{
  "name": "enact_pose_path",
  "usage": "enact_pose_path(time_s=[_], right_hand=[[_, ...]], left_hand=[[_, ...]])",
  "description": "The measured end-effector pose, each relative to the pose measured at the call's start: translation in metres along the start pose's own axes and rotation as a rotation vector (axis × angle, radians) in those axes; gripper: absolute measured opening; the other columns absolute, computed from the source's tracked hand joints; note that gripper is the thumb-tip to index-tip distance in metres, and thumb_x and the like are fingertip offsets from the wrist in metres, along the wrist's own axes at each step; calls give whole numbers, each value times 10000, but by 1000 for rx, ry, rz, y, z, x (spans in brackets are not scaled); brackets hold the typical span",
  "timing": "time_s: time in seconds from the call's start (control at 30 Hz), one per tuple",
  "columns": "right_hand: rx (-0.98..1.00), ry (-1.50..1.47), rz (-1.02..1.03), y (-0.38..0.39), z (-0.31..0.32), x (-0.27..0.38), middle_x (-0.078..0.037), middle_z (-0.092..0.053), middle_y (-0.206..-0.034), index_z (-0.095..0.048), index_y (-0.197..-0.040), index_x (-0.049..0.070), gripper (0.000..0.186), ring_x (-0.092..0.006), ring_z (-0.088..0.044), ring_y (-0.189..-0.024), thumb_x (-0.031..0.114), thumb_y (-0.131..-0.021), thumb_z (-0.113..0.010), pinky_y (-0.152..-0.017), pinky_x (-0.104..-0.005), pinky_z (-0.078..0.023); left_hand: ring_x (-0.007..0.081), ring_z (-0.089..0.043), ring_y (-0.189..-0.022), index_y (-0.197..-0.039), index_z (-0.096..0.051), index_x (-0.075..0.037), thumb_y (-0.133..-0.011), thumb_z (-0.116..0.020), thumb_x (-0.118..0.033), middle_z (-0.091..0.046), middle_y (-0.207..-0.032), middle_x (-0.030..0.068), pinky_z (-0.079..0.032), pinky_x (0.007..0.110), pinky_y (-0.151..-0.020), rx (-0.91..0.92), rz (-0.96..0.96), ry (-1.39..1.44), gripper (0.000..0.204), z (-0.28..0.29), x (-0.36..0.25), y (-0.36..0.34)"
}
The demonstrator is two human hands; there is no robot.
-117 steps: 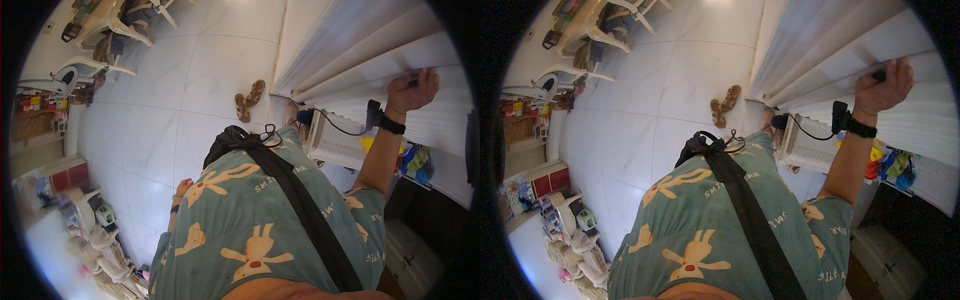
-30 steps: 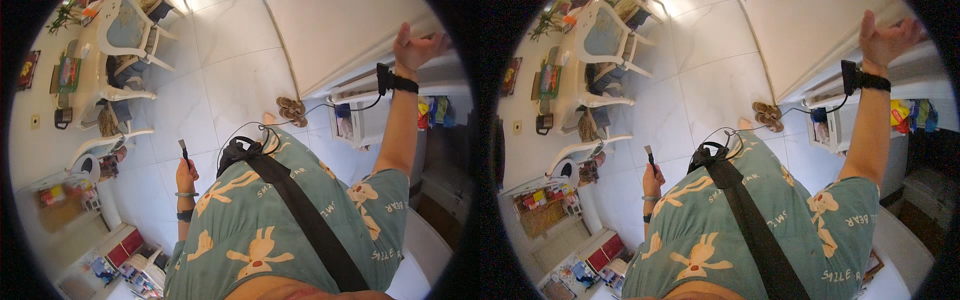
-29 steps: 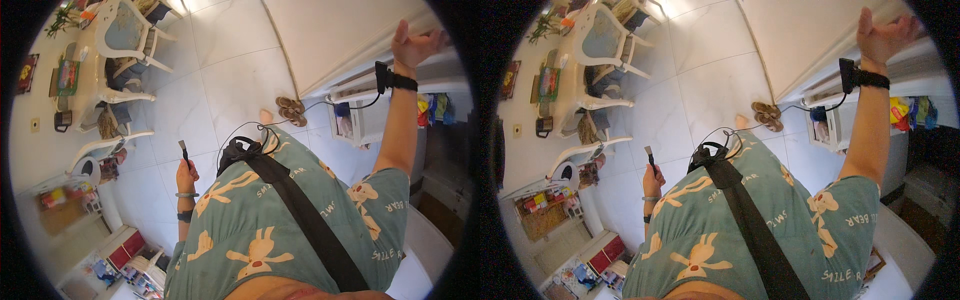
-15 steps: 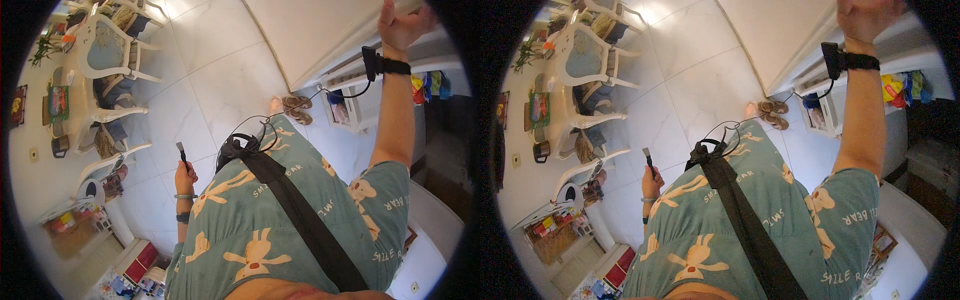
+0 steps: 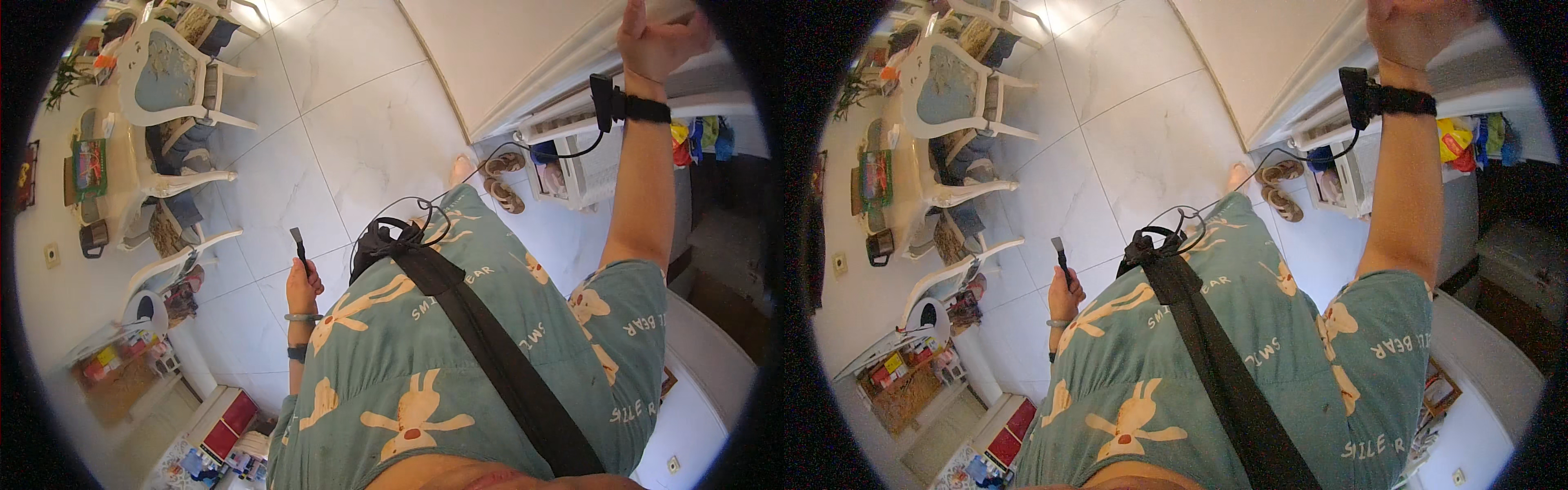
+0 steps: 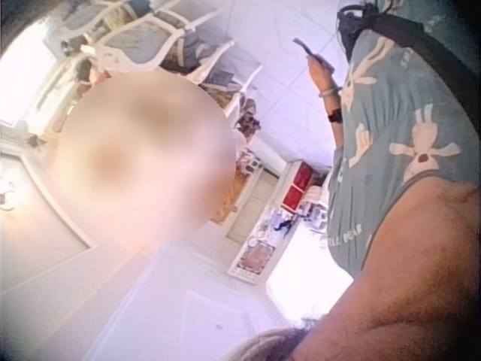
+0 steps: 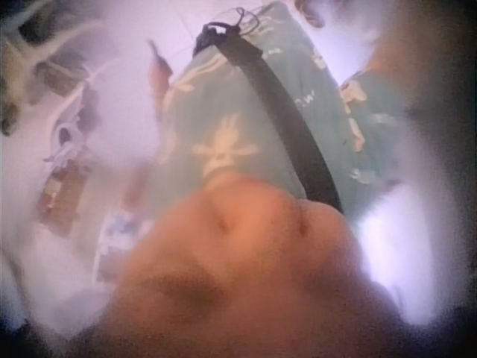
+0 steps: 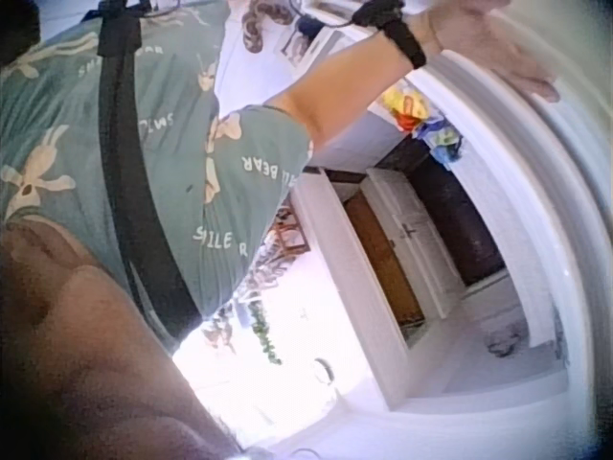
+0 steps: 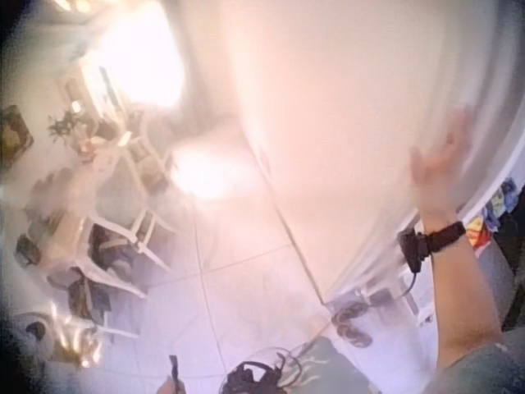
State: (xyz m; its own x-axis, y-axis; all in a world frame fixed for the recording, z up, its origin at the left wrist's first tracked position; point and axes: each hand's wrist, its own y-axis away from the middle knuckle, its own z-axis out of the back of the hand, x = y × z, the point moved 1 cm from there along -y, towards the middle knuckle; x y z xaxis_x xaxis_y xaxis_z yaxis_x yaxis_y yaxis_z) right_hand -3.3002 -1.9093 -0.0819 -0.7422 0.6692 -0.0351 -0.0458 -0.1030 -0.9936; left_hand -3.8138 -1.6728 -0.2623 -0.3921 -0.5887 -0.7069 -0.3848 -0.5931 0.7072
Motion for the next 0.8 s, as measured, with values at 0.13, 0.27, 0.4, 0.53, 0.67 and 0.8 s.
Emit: enact_pose_path(time_s=[0.13,0.27,0.4,0.53,0.67,0.8], right_hand=[[-50,28,306,-7,-5,-11,-199,-341,-1059,-224,-1160,-21,718,-307,-356,-968,525,-743,-433,-788,-412,-297],[30,154,285,6,2,-27,-205,-265,-1107,-144,-1198,-21,756,-297,-348,-995,437,-731,-523,-813,-385,-325],[131,90,206,0,17,-15,-204,-236,-1118,-110,-1201,-35,780,-289,-357,-989,389,-728,-561,-811,-378,-362],[118,120,231,7,34,18,-236,-116,-1221,-47,-1210,-71,738,-335,-217,-1106,332,-767,-479,-911,-445,-212],[81,-73,180,10,45,38,-241,-39,-1292,-13,-1245,-17,720,-336,-89,-1201,274,-758,-457,-978,-438,-75],[29,-159,220,-8,58,38,-231,-16,-1319,2,-1281,53,739,-322,-32,-1237,215,-730,-464,-1003,-420,0]], left_hand=[[47,-204,-360,-686,-422,-98,-855,-328,-408,-254,-459,-60,-189,202,-346,-33,-11,70,365,-14,-6,2],[44,-201,-359,-691,-423,-96,-862,-319,-387,-251,-461,-61,-186,205,-344,-4,-28,95,353,-26,-17,-2],[40,-205,-360,-684,-431,-93,-864,-326,-370,-257,-462,-63,-185,199,-344,-18,-33,115,347,-38,-22,-17],[37,-213,-362,-683,-434,-83,-862,-347,-357,-261,-464,-68,-180,186,-343,-25,-90,93,338,-55,-45,-40],[31,-215,-367,-683,-434,-78,-863,-355,-343,-262,-468,-71,-185,182,-340,1,-77,101,330,-79,-84,-55],[25,-238,-391,-776,-420,-55,-870,-360,-259,-294,-501,-57,-205,181,-346,176,-168,-32,232,-130,-136,-84]])
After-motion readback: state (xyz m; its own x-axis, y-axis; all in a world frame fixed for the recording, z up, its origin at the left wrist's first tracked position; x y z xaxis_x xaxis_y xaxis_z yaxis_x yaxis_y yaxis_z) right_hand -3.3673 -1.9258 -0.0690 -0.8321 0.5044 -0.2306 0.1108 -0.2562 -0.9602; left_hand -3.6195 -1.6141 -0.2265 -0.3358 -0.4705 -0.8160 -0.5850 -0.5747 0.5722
